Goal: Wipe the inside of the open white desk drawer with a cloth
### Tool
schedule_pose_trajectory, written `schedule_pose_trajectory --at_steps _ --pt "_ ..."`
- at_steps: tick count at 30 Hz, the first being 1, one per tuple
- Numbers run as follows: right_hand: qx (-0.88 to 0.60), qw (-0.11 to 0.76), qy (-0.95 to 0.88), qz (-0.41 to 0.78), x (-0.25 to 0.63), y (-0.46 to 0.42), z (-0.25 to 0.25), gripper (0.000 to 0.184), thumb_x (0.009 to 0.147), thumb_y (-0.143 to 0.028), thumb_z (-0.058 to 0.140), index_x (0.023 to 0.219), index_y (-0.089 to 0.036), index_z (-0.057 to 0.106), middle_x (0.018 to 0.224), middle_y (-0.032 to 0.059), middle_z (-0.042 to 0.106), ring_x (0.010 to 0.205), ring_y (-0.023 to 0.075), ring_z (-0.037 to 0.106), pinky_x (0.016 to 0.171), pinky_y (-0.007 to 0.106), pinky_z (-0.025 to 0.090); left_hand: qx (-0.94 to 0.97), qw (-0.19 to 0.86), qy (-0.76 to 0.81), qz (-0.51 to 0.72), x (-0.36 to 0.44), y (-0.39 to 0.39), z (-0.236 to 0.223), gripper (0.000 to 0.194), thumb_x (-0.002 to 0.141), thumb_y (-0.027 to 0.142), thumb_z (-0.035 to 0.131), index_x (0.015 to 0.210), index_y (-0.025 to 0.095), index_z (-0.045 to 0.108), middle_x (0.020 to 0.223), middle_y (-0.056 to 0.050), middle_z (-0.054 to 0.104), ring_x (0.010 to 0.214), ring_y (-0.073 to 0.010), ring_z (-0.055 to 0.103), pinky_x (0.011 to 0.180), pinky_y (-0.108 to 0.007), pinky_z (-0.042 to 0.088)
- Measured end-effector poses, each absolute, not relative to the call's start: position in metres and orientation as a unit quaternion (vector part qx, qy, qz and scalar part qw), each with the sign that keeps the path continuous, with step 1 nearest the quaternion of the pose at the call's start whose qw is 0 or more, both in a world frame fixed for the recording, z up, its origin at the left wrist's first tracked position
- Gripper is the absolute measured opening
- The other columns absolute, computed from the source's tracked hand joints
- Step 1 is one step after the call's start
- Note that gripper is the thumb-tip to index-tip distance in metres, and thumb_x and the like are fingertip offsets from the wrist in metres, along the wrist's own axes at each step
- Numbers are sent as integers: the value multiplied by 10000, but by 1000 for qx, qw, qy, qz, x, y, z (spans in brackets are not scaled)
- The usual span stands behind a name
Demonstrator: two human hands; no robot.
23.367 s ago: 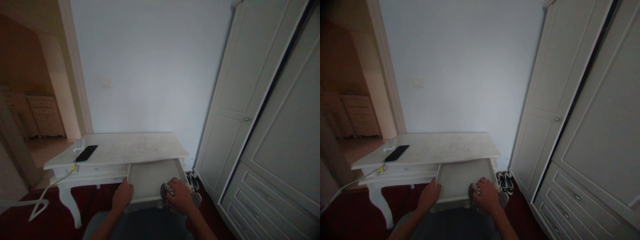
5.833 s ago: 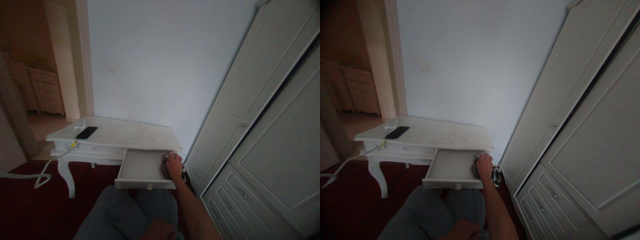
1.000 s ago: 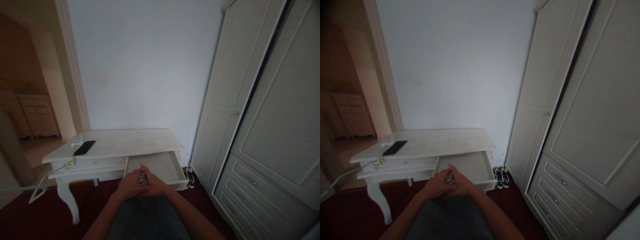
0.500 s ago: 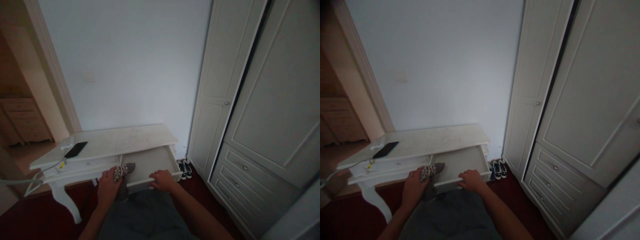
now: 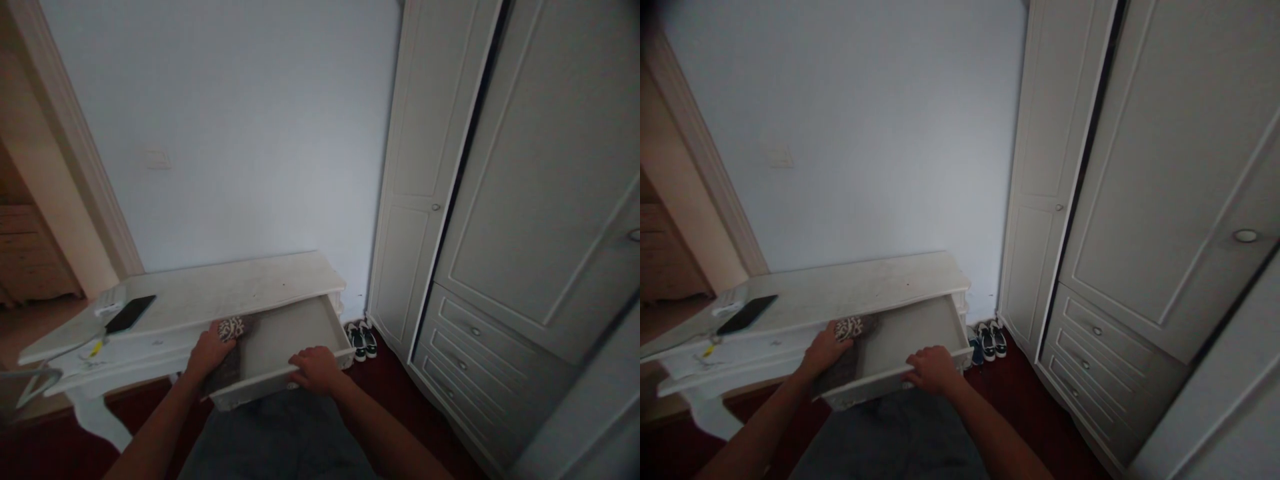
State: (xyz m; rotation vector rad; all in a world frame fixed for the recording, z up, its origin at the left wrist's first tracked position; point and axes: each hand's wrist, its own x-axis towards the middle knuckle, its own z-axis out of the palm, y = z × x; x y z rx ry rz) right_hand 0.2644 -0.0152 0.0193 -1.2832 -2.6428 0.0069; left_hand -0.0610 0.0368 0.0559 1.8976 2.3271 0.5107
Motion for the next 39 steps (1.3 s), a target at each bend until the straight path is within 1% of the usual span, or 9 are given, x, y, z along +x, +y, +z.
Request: schedule_pose_trajectory --at_steps 3,8,16,24,29,32,34,36,39 --pt "-435 110 -894 -5 265 -16 19 450 1024 -640 504 1170 -269 712 1071 79 781 996 274 727 835 370 504 673 83 728 96 -81 16 43 557 823 385 593 1338 188 509 1141 -145 756 1078 -334 726 873 -390 538" --pt "-435 107 -894 1 264 -19 23 458 1023 -647 505 1166 -266 717 1066 78 780 989 276 726 826 371 499 696 76 709 81 -87 -4 40 526 867 427 540 1342 201 537 1237 -167 738 1152 -340 704 918 -404 526" --pt "-439 99 -893 9 264 -17 22 466 1031 -646 495 1215 -276 712 1108 75 772 1038 269 705 868 370 483 645 -24 752 132 -52 35 71 533 1002 498 368 1388 157 508 1287 -212 653 1102 -334 710 878 -388 535" --pt "-430 121 -894 20 268 -16 16 492 987 -655 574 1205 -237 716 1099 93 757 1055 286 678 929 402 473 709 55 697 97 -79 8 61 558 872 365 587 1406 202 593 1286 -141 738 1182 -324 696 959 -377 515" --pt "-395 247 -879 105 263 -20 31 660 921 -668 676 1421 -242 605 1338 113 674 1232 299 601 1088 443 425 741 120 644 148 -82 -35 67 408 901 395 534 1263 298 695 1258 -34 774 1175 -281 702 979 -328 505" --pt "-354 324 -860 172 235 -25 43 896 859 -698 738 1579 -262 431 1526 132 535 1396 303 490 1171 447 383 745 103 648 121 -48 -45 70 362 883 399 567 1182 249 707 1230 -96 754 1120 -298 702 994 -370 504" --pt "-329 342 -861 185 209 -29 47 1025 786 -726 795 1610 -278 382 1594 135 466 1451 319 440 1210 464 345 768 116 615 137 -17 -47 62 419 862 385 618 1250 237 674 1257 -117 726 1139 -292 687 1022 -381 501" --pt "-327 337 -865 179 189 -32 48 1038 737 -740 828 1590 -314 418 1593 113 474 1435 327 465 1212 472 345 809 134 537 197 7 -47 49 483 870 330 620 1345 244 629 1379 -135 667 1301 -289 602 1137 -395 439" --pt "-345 302 -870 182 180 -30 46 944 758 -751 806 1548 -354 473 1465 71 597 1302 300 586 1128 431 443 818 162 494 246 9 -49 30 644 818 385 721 1431 250 574 1475 -148 596 1360 -318 546 1175 -438 422"
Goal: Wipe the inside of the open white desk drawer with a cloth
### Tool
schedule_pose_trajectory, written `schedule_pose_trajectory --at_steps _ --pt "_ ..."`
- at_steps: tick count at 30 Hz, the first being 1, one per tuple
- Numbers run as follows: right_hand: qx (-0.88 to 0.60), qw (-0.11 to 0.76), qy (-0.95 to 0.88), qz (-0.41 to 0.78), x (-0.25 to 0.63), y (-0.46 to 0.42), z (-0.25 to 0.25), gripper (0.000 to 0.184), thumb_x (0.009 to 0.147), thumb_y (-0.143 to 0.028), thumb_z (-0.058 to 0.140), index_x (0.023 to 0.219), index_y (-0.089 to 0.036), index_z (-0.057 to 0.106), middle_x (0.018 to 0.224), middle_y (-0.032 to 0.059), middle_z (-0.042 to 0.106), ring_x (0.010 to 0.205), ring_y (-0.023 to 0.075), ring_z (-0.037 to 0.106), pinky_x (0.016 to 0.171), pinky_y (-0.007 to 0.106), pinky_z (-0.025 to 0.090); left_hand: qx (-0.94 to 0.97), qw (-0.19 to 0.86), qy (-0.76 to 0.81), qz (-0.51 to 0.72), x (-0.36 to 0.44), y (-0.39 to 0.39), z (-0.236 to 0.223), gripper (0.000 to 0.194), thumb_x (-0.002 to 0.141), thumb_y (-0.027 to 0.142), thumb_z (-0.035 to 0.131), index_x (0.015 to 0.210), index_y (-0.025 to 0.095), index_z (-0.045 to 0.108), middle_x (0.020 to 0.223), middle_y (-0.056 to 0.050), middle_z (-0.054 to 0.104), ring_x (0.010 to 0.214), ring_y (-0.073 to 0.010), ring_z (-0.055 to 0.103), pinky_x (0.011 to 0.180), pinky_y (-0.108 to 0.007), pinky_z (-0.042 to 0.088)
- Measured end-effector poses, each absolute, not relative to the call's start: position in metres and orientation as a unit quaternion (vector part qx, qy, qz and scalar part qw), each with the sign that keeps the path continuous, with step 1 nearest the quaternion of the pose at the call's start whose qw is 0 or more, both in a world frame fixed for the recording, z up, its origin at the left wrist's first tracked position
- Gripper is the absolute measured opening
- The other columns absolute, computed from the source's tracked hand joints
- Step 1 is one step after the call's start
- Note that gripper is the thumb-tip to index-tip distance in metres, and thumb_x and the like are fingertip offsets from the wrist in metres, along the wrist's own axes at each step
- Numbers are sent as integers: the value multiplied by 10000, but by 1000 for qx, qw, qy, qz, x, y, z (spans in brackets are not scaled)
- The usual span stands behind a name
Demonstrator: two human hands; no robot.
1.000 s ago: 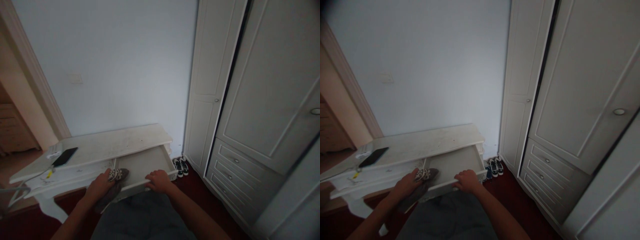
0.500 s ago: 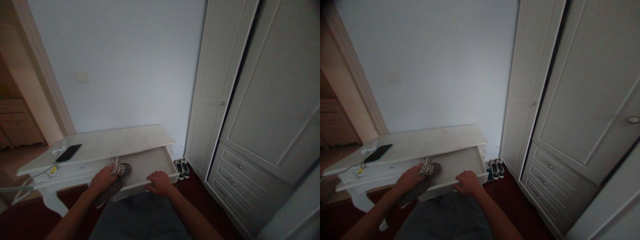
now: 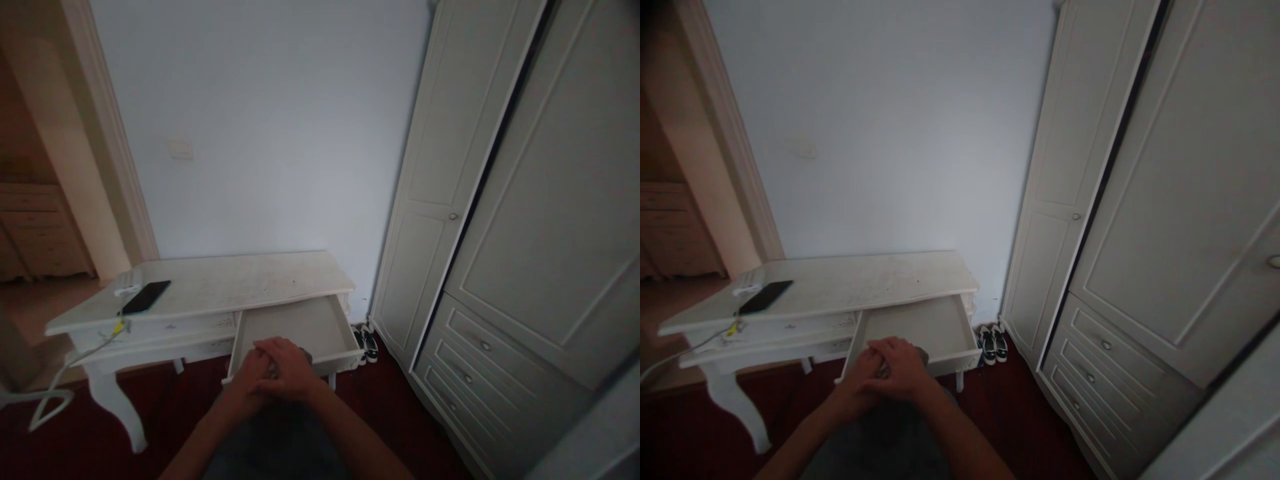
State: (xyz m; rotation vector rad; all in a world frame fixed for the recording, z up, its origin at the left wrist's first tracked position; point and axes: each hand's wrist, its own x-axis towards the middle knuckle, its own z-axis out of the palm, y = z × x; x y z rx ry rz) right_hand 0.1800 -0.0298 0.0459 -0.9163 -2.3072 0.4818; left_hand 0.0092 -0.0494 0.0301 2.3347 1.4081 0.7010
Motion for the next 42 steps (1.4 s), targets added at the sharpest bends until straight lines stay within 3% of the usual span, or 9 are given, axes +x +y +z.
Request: schedule_pose_trajectory --at_steps 3,7,11,15,19,23,30,35,42 --pt "-373 243 -879 171 188 -23 45 836 835 -730 751 1533 -344 500 1331 63 689 1186 299 652 1038 423 507 797 142 528 258 -18 -55 24 755 704 474 841 1381 231 609 1411 -153 626 1294 -361 575 1119 -484 469" --pt "-392 229 -883 120 184 -24 53 750 916 -702 673 1522 -284 523 1346 111 681 1208 328 627 1052 476 497 770 143 556 279 -39 -52 29 412 856 498 696 1168 228 710 1202 -130 738 1140 -332 664 1043 -469 514" --pt "-398 300 -864 65 174 -33 63 997 816 -781 719 1621 -325 349 1541 140 526 1372 387 494 1115 574 431 770 192 510 330 -22 -31 38 419 875 416 623 1239 223 698 1275 -132 744 1183 -319 674 1067 -439 511" --pt "-436 180 -880 52 193 -28 63 1098 716 -870 723 1587 -285 398 1343 182 649 1168 428 628 948 617 520 776 282 482 294 -17 -11 40 459 870 460 635 1272 243 686 1275 -87 765 1159 -282 698 1051 -390 524" --pt "-461 89 -882 36 198 -18 55 1011 659 -877 753 1400 -213 573 1197 176 695 1057 409 672 896 591 549 732 214 552 337 -35 -1 30 453 949 578 457 1118 249 719 1110 -77 795 1066 -274 714 1022 -415 528" --pt "-429 118 -895 -4 157 -19 48 1032 640 -832 800 1419 -205 542 1310 192 648 1138 418 623 902 613 544 704 170 575 381 -38 2 20 539 992 579 291 983 240 710 1058 -99 786 1053 -274 705 1047 -441 506" --pt "-389 143 -910 1 177 -15 40 687 773 -791 750 1216 -272 680 1179 112 676 1063 338 624 861 486 546 745 96 613 245 -20 1 36 516 1063 445 230 1075 211 690 1091 -108 760 1070 -244 695 990 -377 496" --pt "-448 127 -885 17 268 -6 45 748 724 -840 759 1167 -239 710 1120 97 677 1048 309 627 877 410 500 809 13 581 91 -5 -3 37 518 1077 421 283 1053 187 745 1080 -148 774 1067 -275 696 964 -392 457" --pt "-497 133 -857 41 313 -3 49 765 673 -859 782 1098 -226 728 1067 75 675 1007 272 635 845 342 452 774 33 624 101 -5 -7 40 496 1072 433 318 935 209 739 1008 -116 800 960 -247 731 806 -330 431"
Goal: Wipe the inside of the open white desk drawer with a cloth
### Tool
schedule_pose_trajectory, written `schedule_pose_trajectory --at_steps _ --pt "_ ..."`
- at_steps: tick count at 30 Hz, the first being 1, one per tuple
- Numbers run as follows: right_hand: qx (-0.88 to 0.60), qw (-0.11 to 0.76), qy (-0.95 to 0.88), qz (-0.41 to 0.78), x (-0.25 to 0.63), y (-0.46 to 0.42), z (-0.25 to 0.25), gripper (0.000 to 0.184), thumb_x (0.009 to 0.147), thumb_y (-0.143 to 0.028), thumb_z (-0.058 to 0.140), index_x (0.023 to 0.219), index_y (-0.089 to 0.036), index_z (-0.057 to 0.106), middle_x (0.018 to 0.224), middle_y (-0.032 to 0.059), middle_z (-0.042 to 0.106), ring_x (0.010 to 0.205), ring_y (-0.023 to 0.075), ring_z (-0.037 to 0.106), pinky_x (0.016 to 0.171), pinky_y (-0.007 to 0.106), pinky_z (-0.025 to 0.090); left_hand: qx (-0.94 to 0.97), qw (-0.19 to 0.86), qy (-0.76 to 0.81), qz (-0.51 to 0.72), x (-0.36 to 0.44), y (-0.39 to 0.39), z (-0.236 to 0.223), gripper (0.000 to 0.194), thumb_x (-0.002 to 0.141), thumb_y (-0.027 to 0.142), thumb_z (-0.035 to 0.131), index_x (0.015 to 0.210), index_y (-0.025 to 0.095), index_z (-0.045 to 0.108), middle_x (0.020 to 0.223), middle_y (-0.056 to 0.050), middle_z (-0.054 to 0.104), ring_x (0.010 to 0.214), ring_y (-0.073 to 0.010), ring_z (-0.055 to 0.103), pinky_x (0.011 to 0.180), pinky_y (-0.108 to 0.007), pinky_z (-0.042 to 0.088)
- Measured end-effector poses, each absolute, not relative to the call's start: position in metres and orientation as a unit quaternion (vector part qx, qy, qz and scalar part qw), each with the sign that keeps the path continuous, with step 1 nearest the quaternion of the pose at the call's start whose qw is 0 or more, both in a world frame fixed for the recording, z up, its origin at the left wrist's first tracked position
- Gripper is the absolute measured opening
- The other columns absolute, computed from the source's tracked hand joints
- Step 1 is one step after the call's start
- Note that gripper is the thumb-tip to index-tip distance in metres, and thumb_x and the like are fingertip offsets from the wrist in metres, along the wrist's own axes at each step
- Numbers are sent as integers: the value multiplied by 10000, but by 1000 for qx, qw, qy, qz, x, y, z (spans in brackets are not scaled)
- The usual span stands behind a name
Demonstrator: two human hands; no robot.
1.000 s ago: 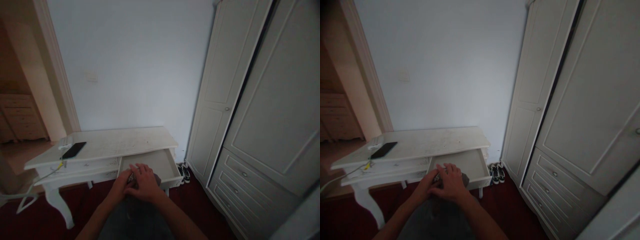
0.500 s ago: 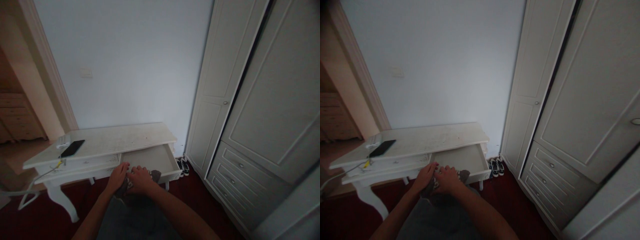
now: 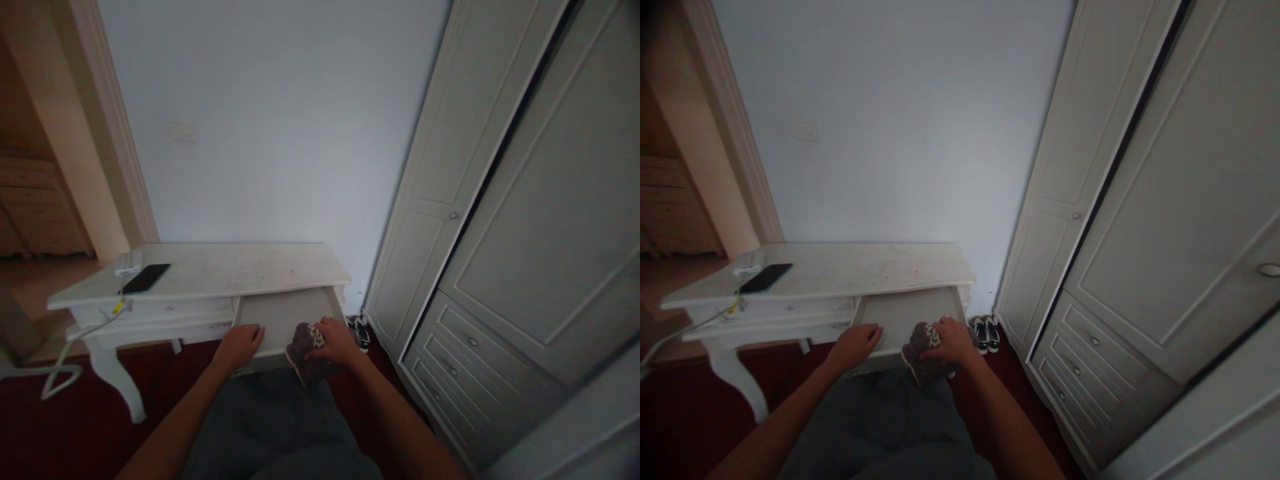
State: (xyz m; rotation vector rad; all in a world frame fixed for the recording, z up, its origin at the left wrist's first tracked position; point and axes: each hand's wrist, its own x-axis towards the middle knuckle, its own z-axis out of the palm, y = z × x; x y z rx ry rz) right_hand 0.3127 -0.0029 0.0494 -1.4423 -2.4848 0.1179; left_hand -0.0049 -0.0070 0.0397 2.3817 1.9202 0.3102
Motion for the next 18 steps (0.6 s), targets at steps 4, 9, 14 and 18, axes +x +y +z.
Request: schedule_pose_trajectory --at_steps 4,9,14,18 --pt "-501 135 -854 34 304 -4 48 792 664 -877 770 1119 -231 732 1064 75 680 1005 277 642 835 346 454 763 26 638 103 -4 -11 41 466 1057 399 346 924 213 752 983 -114 805 946 -247 732 797 -327 422" --pt "-485 128 -864 39 275 -1 50 780 681 -912 719 1098 -254 744 1034 68 686 981 276 650 825 352 470 763 22 639 101 -1 -11 43 466 1052 392 347 944 215 764 1007 -122 802 964 -251 727 819 -333 429" --pt "-430 123 -894 36 215 2 49 784 664 -925 714 1070 -255 747 993 63 687 944 272 650 814 362 499 774 31 626 89 -3 -10 46 493 1060 363 325 963 207 783 1039 -133 801 988 -254 714 869 -344 433" --pt "-419 136 -897 31 194 0 43 792 671 -922 713 1115 -267 741 989 63 683 943 279 648 813 374 508 778 39 622 85 -6 -11 48 470 1064 355 337 1002 223 783 1065 -117 802 1008 -236 708 882 -323 436"
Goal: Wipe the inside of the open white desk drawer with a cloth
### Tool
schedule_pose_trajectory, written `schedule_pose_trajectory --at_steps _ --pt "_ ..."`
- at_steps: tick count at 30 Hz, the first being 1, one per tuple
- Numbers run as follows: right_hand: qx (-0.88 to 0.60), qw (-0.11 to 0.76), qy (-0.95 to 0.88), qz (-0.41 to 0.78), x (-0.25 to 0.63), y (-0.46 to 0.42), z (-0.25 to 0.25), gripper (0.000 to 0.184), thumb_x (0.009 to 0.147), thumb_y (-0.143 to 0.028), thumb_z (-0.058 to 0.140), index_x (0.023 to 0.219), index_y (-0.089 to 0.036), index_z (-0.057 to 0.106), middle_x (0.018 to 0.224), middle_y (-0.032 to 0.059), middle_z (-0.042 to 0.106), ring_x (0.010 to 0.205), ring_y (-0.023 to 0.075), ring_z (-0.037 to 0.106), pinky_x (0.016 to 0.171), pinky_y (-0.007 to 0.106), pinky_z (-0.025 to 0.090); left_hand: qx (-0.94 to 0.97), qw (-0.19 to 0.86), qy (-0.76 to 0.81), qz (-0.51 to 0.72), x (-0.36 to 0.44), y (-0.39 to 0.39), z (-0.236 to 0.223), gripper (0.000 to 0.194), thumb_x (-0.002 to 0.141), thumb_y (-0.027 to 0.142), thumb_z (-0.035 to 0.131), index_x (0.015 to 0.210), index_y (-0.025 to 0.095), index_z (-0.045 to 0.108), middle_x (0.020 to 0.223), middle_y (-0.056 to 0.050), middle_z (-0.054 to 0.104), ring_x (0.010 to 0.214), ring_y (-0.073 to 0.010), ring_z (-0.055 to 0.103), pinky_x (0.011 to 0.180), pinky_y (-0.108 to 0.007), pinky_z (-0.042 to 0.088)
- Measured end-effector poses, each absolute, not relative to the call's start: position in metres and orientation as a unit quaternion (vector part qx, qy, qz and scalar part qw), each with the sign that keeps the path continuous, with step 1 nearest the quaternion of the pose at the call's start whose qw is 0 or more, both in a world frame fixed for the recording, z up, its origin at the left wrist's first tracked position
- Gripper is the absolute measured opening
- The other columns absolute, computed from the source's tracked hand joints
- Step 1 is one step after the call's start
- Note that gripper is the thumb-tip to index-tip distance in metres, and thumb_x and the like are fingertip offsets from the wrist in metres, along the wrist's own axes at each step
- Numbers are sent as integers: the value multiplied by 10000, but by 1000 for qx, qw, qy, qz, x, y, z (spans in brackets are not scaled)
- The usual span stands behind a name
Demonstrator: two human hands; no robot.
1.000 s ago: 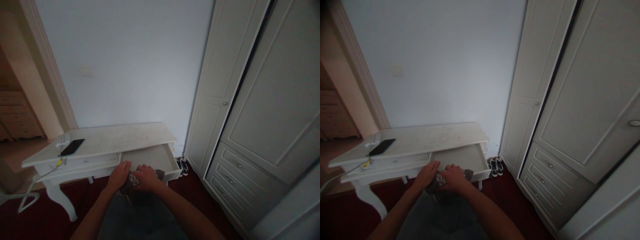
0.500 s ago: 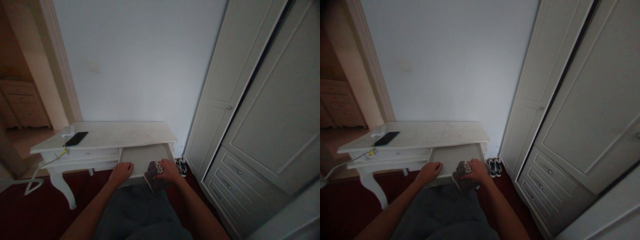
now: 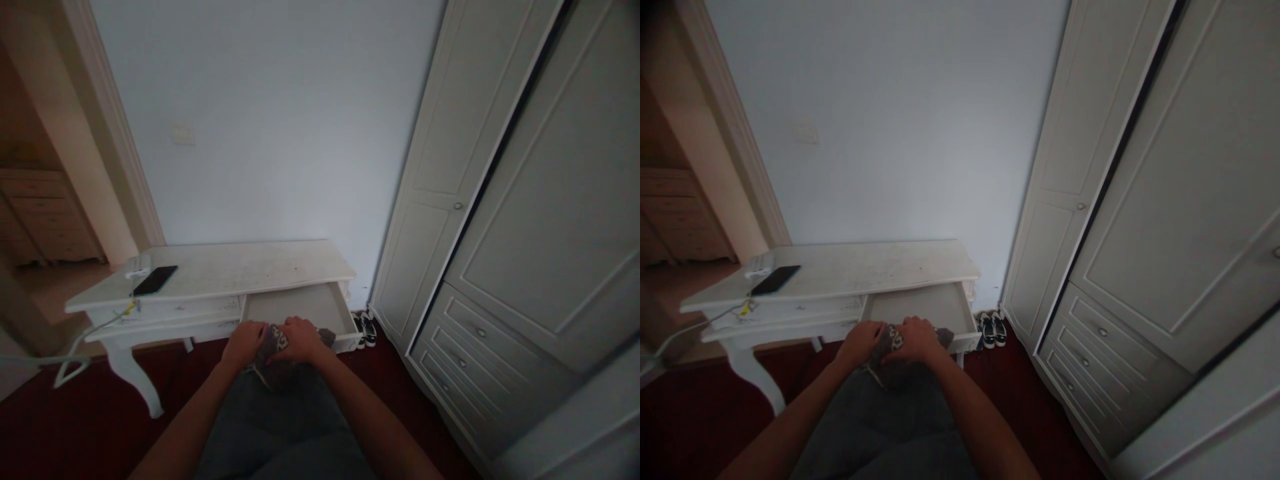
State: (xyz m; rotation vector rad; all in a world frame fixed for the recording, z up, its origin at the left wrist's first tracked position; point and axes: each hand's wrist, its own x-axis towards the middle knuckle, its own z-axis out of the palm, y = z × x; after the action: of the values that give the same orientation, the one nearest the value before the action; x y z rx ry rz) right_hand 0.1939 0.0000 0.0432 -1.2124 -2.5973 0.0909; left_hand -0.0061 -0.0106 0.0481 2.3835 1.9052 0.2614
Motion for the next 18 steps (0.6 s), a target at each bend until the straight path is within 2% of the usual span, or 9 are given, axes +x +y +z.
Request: schedule_pose_trajectory --at_steps 4,12,18 --pt "-423 158 -892 28 206 -3 40 770 692 -908 715 1086 -246 731 1022 68 675 986 274 631 849 373 494 781 38 618 82 -5 -12 48 466 1065 365 334 998 236 776 1046 -103 808 1000 -232 720 862 -317 441" --pt "-451 136 -879 66 271 1 50 709 683 -814 816 1068 -226 725 1037 54 670 990 254 626 840 333 456 772 21 630 83 -2 -12 42 510 1063 389 305 944 223 772 1026 -120 811 981 -250 738 835 -336 441" --pt "-481 165 -857 77 314 -4 51 674 679 -753 863 1061 -218 718 1084 59 665 1038 259 621 858 328 435 769 23 634 80 -3 -13 44 527 1062 399 293 945 222 776 1036 -120 815 981 -250 738 839 -336 443"
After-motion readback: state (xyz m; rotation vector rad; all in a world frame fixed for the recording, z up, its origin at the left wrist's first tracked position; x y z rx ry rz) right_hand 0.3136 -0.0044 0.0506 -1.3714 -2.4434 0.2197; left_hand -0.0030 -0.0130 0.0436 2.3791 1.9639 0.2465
